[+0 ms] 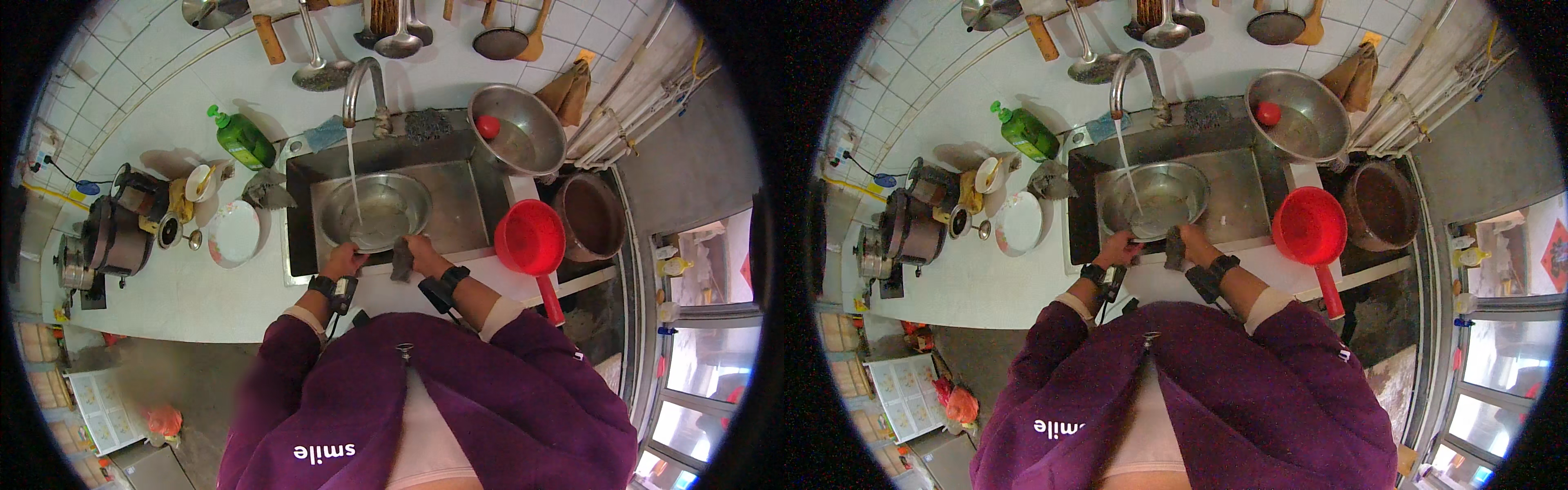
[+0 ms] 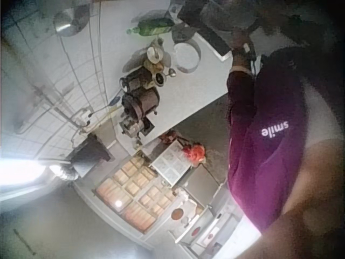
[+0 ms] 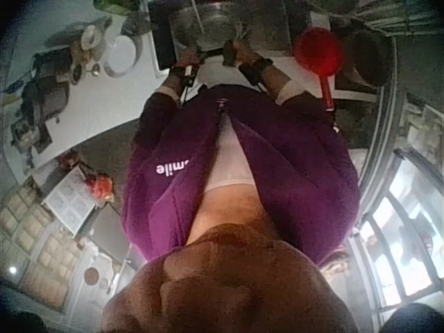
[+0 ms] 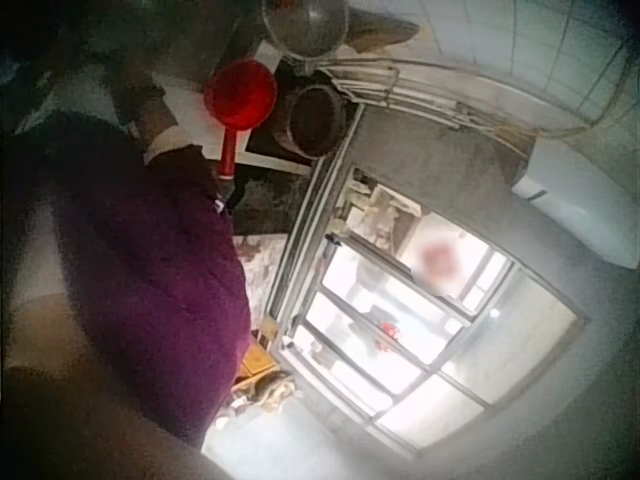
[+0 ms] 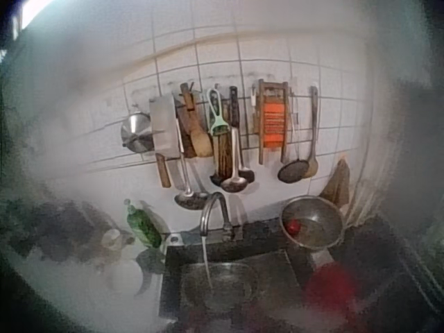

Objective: The person washes a metal bowl in the sink using a sponge and running water, then rinses their hands. They move to the counter, handle a plastic bag and a bamboo tray, and place the tray on the countertop near a steamer.

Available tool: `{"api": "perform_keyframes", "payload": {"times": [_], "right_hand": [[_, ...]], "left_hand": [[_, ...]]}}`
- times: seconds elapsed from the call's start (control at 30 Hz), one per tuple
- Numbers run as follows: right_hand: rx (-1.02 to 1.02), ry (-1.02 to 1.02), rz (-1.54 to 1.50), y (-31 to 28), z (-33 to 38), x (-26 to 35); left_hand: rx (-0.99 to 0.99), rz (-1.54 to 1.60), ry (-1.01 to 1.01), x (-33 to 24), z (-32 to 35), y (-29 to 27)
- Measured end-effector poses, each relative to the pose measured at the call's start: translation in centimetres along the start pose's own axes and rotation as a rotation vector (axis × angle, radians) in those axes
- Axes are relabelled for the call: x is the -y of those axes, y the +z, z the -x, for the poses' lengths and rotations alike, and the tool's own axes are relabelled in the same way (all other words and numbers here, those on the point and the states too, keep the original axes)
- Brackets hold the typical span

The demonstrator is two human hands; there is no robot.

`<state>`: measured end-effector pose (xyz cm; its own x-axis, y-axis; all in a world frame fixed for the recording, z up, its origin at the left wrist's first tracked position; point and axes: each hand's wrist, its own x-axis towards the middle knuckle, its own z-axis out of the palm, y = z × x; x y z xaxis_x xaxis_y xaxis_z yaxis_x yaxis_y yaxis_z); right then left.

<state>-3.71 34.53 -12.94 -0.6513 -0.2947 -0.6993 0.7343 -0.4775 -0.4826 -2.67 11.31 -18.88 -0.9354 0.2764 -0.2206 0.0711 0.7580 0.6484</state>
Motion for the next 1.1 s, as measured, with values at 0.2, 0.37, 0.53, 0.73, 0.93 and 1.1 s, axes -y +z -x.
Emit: {"api": "perform_keyframes", "payload": {"times": [0.2, 0.37, 0.53, 0.73, 0.93, 1.1], "right_hand": [[-0.165, -0.005, -0.068, -0.1, -0.5, -0.2], [-0.249, -0.093, -0.208, 0.2, 0.1, 0.1], [-0.044, -0.098, -0.337, 2.4, 1.2, 3.6], [0.153, -0.939, 0.374, 6.9, 0.3, 8.2], [0.15, -0.428, -0.025, 9.9, -4.8, 9.7], [0.114, -0.439, 0.189, 10.4, -5.8, 9.3]], "left_hand": [[-0.016, 0.026, 0.158, 1.6, -1.8, 0.5], [0.072, -0.188, 0.11, 0.7, -1.9, -0.6], [0.024, -0.034, 0.307, 1.2, -1.2, -1.3], [0.086, -0.081, 0.408, 3.9, -1.4, -1.1], [-0.129, 0.629, 0.116, 0.2, -2.0, -4.4], [-0.217, 1.413, -0.167, -7.9, -4.9, -10.0]]}}
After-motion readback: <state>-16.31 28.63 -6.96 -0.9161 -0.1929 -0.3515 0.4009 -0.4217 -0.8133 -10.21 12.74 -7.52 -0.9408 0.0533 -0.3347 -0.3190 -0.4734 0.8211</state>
